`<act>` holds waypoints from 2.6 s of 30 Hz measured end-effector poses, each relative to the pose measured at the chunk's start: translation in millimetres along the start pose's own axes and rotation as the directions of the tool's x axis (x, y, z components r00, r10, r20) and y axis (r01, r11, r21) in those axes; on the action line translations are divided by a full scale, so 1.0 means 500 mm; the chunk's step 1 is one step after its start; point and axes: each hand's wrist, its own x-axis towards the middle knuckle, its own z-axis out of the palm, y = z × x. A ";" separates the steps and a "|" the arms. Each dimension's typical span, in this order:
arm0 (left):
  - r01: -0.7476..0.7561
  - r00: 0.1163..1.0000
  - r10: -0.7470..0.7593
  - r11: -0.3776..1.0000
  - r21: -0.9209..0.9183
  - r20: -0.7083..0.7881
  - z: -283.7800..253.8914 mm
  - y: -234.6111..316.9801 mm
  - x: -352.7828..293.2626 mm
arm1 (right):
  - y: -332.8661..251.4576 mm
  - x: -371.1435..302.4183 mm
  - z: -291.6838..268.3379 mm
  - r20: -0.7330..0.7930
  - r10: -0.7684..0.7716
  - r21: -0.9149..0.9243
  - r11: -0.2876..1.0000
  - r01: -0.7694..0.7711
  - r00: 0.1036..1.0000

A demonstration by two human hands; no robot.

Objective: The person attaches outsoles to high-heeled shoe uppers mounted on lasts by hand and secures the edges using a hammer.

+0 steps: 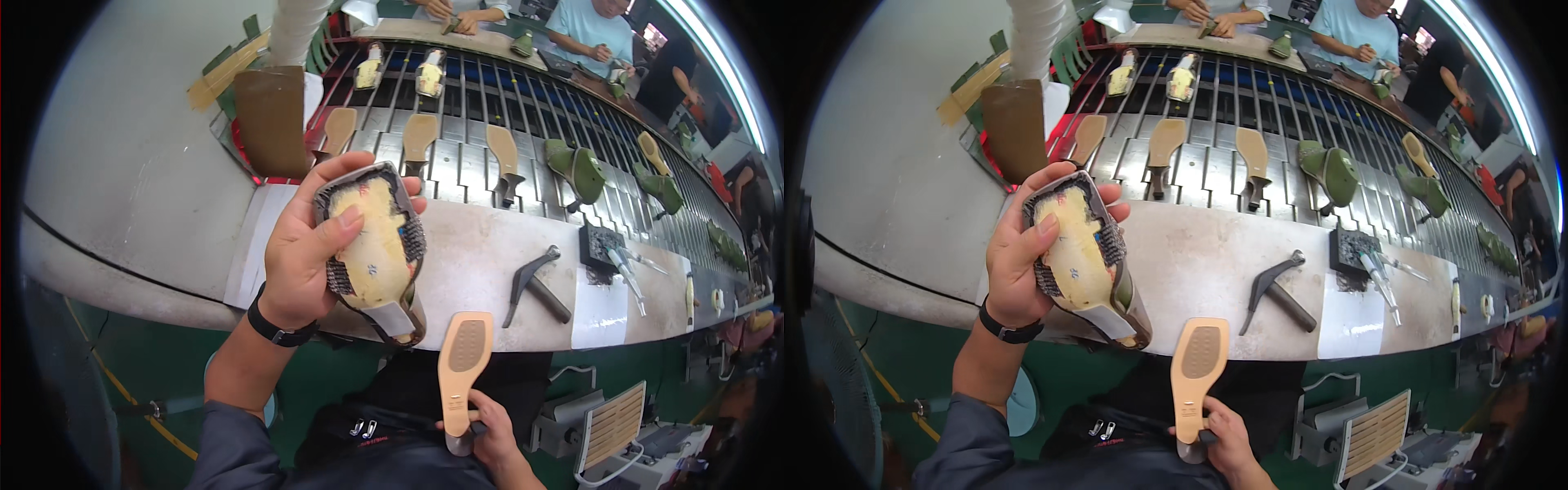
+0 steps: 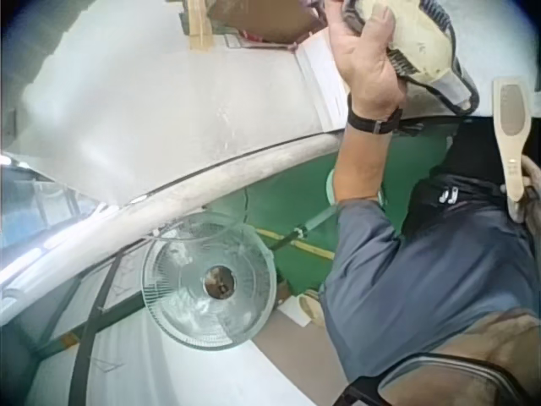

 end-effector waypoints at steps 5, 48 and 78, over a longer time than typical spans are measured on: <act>0.112 0.981 -0.093 0.987 -0.111 0.168 0.040 -0.063 0.023 | -0.050 0.019 0.031 0.061 -0.143 0.041 0.989 0.140 0.988; 0.185 0.912 -0.219 0.974 0.129 0.348 0.120 -0.038 -0.010 | -0.217 0.086 0.235 0.356 -0.449 -0.518 0.635 0.573 0.820; 0.181 0.914 -0.228 0.969 0.165 0.335 0.135 -0.008 -0.030 | -0.202 0.060 0.263 0.277 -0.451 -0.480 0.700 0.529 0.849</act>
